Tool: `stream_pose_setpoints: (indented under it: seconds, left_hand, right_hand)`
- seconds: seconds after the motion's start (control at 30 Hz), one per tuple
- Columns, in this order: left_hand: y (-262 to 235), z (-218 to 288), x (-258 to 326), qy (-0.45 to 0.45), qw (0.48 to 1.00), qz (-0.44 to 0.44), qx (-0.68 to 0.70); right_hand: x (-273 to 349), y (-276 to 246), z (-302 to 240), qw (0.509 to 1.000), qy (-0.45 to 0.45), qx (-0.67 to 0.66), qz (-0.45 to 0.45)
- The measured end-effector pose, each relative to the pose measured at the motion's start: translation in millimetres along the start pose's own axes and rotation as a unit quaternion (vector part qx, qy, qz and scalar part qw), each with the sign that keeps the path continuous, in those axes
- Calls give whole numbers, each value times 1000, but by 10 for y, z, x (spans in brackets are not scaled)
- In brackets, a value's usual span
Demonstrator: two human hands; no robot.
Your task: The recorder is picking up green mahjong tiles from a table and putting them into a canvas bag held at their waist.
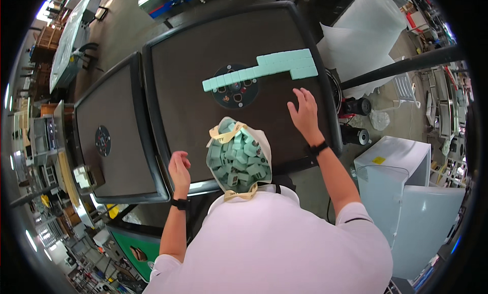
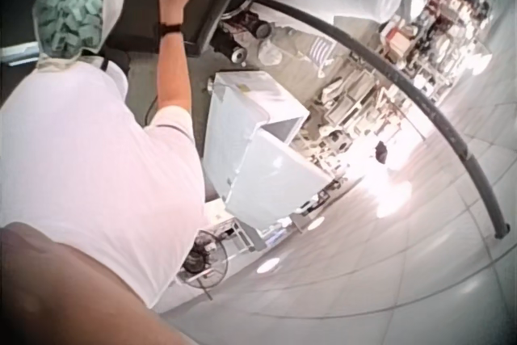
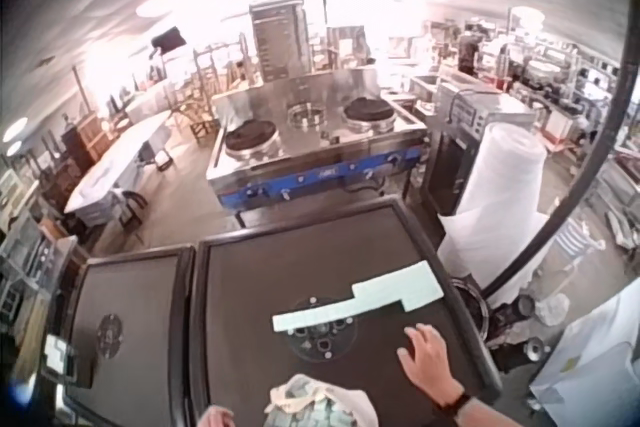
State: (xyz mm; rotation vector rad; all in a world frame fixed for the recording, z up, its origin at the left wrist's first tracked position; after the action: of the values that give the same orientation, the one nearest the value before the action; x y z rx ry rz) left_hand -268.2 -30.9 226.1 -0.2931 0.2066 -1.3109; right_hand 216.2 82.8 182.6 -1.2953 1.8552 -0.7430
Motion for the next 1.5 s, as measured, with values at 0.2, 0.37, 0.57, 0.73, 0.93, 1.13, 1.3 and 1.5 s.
stream_pose_setpoints:
  seconds: [0.2, 0.37, 0.57, 0.73, 0.93, 1.13, 1.3, 1.5]
  left_hand:
    - [-170, -795, 521, -131, 983, -97, -89]
    - [-67, -600, 538, -111, 980, -135, -97]
    - [45, -745, 369, -148, 974, -143, -95]
    - [497, -690, -253, -2, 961, -224, -164]
    - [1190, -729, -1097, -17, 945, -282, -166]
    - [1567, -1043, -1526, 70, 900, -339, -264]
    - [1901, -985, -1633, 134, 885, -346, -282]
    - [2333, -908, -1734, 209, 855, -388, -274]
  right_hand:
    - [-681, 634, 1007, 965, 14, 228, -130]
    - [-1147, 615, 1517, 908, 43, 323, -262]
    - [-1163, 814, 1556, 911, 38, 293, -288]
    - [-634, 991, 1201, 928, -7, 256, -272]
    - [61, 1528, 209, 948, 17, 217, -231]
    - [187, 1784, -468, 943, -5, 156, -295]
    - [-103, 1740, -511, 967, -7, 135, -217]
    - [-84, 2059, -380, 955, -77, 118, -260]
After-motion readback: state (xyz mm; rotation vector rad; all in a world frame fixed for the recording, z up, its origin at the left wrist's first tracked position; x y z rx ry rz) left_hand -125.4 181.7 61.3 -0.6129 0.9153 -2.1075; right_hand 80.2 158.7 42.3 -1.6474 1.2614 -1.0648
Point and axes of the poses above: each hand's wrist, its own x-axis away from the middle knuckle, its own y-axis out of the palm, z = x × y, the point moved 2 cm from there along -x, towards the middle knuckle, and after that the axes turned 12 degrees about y, right-handed, at the moved point
